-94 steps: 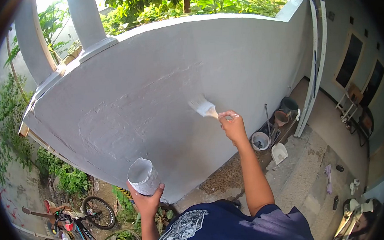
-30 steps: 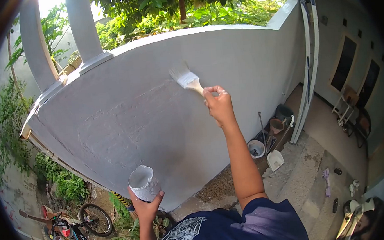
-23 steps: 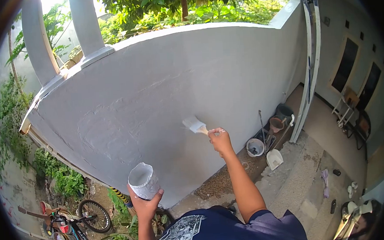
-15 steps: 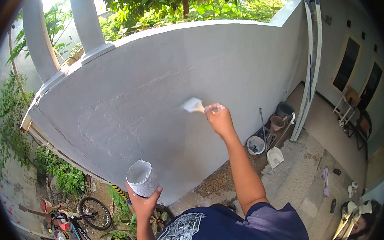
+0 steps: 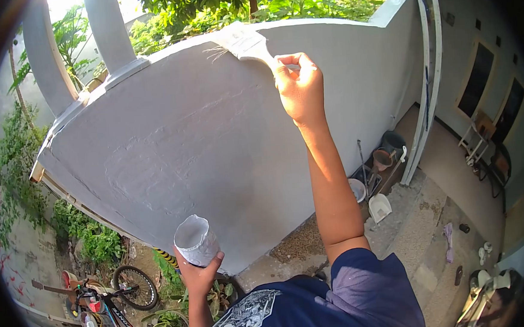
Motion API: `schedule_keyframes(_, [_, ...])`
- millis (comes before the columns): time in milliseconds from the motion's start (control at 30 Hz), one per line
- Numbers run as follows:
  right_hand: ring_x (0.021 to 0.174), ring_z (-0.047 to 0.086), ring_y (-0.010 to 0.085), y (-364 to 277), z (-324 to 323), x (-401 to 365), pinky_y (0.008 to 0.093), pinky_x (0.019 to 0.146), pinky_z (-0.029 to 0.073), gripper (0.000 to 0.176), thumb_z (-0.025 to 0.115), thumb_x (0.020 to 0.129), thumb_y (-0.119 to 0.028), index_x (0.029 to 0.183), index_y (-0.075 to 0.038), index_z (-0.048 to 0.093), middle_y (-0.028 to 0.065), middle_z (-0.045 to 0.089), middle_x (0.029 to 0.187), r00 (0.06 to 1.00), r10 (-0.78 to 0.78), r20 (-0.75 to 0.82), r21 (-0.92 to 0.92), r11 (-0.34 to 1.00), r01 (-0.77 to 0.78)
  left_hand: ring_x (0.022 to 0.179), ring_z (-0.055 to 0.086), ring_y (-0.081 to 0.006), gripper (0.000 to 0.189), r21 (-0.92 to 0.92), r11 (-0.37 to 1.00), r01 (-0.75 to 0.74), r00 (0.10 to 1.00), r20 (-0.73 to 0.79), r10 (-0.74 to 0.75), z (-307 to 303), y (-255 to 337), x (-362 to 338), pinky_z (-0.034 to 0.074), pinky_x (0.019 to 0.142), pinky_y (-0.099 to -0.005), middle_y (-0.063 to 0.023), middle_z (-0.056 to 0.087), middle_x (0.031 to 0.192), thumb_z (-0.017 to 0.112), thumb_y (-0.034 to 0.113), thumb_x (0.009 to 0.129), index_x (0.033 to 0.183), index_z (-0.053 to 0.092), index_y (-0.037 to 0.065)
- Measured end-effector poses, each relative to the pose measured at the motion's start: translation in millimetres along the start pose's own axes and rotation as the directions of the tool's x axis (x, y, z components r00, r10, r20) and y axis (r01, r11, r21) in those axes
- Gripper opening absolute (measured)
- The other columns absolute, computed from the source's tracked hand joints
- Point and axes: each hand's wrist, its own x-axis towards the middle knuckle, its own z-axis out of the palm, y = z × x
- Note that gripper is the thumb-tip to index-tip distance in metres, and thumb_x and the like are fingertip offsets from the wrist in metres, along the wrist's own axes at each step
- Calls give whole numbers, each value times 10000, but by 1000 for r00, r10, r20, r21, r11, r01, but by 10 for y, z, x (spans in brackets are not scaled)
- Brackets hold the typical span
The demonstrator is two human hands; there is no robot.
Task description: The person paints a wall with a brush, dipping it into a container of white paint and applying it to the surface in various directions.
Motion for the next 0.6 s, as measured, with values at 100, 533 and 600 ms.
schedule_keyframes(100, [533, 468, 36, 212, 15, -84, 233, 498, 369, 165, 679, 928, -143, 958, 8, 620, -4, 565, 613, 999, -32, -25, 15, 999, 33, 1153, 562, -246, 900, -7, 999, 32, 999, -1, -32, 20, 65, -8, 445, 1001, -388, -149, 551, 1247, 898, 136, 654, 1378, 381, -3])
schedule_keyframes(533, [596, 605, 159, 332, -207, -597, 330, 587, 474, 156, 625, 917, -156, 930, -1, 624, 115, 651, 678, 981, 168, 101, -518, 850, -92, 1146, 561, -236, 900, -31, 999, 36, 999, -12, -37, 8, 57, -19, 449, 994, -377, -141, 554, 1241, 895, 124, 665, 1385, 370, 1])
schedule_keyframes(600, [587, 600, 151, 209, -211, -555, 323, 578, 471, 149, 628, 914, -146, 925, 3, 625, 109, 645, 668, 991, 95, 95, -479, 877, -38, 1147, 562, -237, 897, -7, 1000, 19, 1000, -5, -19, 4, 5, -21, 452, 991, -376, -141, 556, 1244, 894, 124, 671, 1387, 368, 3])
